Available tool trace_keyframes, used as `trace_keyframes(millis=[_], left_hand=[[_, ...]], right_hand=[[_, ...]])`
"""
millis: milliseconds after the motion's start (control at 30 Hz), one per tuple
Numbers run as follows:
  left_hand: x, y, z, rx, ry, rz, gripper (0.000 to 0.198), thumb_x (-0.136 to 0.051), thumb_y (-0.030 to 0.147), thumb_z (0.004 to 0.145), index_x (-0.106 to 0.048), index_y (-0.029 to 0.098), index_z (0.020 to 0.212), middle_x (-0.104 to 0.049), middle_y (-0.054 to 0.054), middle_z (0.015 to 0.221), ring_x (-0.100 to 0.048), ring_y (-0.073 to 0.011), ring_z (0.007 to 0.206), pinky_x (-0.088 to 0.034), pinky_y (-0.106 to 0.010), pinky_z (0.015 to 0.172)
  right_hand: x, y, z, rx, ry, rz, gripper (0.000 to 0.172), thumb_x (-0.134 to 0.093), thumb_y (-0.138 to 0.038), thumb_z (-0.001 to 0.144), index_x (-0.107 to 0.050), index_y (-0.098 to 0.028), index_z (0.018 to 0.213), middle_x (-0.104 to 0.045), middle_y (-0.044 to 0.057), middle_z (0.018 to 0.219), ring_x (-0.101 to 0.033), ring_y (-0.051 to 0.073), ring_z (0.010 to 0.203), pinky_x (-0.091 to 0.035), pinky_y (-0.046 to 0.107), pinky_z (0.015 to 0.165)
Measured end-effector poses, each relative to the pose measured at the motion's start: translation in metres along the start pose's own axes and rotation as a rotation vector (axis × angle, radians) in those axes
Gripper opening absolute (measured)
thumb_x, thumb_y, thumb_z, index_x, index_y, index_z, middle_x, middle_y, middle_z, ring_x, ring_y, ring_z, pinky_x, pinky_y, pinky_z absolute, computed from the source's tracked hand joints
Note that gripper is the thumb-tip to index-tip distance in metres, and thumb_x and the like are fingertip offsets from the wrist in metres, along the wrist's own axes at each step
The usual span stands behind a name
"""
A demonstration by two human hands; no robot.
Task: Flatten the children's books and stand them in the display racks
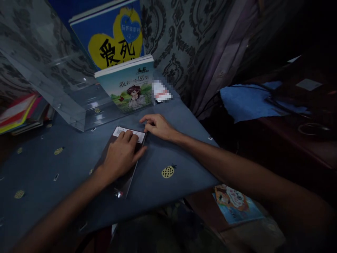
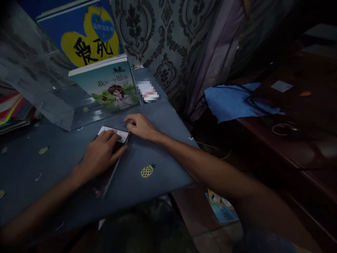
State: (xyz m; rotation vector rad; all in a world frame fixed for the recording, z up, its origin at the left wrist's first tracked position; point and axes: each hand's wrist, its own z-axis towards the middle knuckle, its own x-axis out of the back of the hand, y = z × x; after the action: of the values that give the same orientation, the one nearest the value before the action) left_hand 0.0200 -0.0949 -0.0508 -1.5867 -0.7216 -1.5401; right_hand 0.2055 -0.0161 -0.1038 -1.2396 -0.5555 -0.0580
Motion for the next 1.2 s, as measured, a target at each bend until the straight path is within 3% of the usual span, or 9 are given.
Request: trace_keyframes(millis=[100,267,433,567,833,1200], left_hand=[[0.006,0.023,0.002,0.104,-0.061,0.085,0.031,-0.054,0.041,0.098,-0.065,0.013,0.105,-0.065,-0.018,0.112,-0.060,-0.0334,0.107,-0.057,-0.036,0.066],[0.011,0.033,0.009,0.144,-0.100,0.139,0.024,-0.052,0.029,0.096,-0.068,0.012,0.099,-0.067,-0.018,0.103,-0.064,-0.0327,0.100,-0.056,-0.033,0.056],[0.015,0.030,0.007,0.121,-0.149,0.139,0.025,-0.048,0.025,0.098,-0.070,0.012,0.099,-0.070,-0.018,0.104,-0.066,-0.0341,0.101,-0.057,-0.035,0.055],[0.012,0.023,0.000,0.081,-0.106,0.141,0.022,-0.050,0.024,0.097,-0.070,0.014,0.099,-0.071,-0.016,0.104,-0.066,-0.0322,0.100,-0.057,-0.033,0.056],[0.007,0.020,-0.004,0.073,-0.047,0.118,0.023,-0.048,0.023,0.097,-0.070,0.016,0.096,-0.073,-0.014,0.102,-0.067,-0.0286,0.095,-0.056,-0.031,0.057],[0.015,0.019,0.000,0.095,-0.130,0.056,0.026,-0.045,0.021,0.099,-0.071,0.016,0.099,-0.074,-0.014,0.106,-0.069,-0.0310,0.100,-0.059,-0.037,0.064]], right_hand=[[0.001,0.002,-0.005,-0.003,0.024,0.048,0.035,-0.050,-0.007,0.076,-0.071,-0.013,0.104,-0.072,0.000,0.069,-0.062,0.014,0.062,-0.047,0.026,0.064],[0.005,0.004,-0.012,-0.009,0.030,0.087,0.035,-0.050,-0.006,0.080,-0.071,-0.014,0.106,-0.077,0.002,0.076,-0.070,0.015,0.072,-0.052,0.027,0.071],[0.006,0.000,-0.014,-0.045,-0.005,0.091,0.037,-0.051,-0.004,0.079,-0.072,-0.014,0.108,-0.076,0.001,0.073,-0.069,0.015,0.067,-0.050,0.025,0.065],[0.005,-0.001,-0.014,-0.040,-0.050,0.104,0.038,-0.051,-0.003,0.079,-0.071,-0.014,0.110,-0.074,-0.001,0.069,-0.068,0.013,0.064,-0.048,0.024,0.062],[0.006,0.004,-0.015,-0.005,-0.027,0.096,0.042,-0.051,-0.006,0.081,-0.068,-0.015,0.118,-0.077,0.001,0.075,-0.071,0.015,0.070,-0.052,0.027,0.068],[0.007,-0.004,-0.018,-0.015,-0.030,0.140,0.042,-0.050,-0.007,0.082,-0.067,-0.014,0.120,-0.077,0.002,0.076,-0.074,0.017,0.073,-0.056,0.029,0.072]])
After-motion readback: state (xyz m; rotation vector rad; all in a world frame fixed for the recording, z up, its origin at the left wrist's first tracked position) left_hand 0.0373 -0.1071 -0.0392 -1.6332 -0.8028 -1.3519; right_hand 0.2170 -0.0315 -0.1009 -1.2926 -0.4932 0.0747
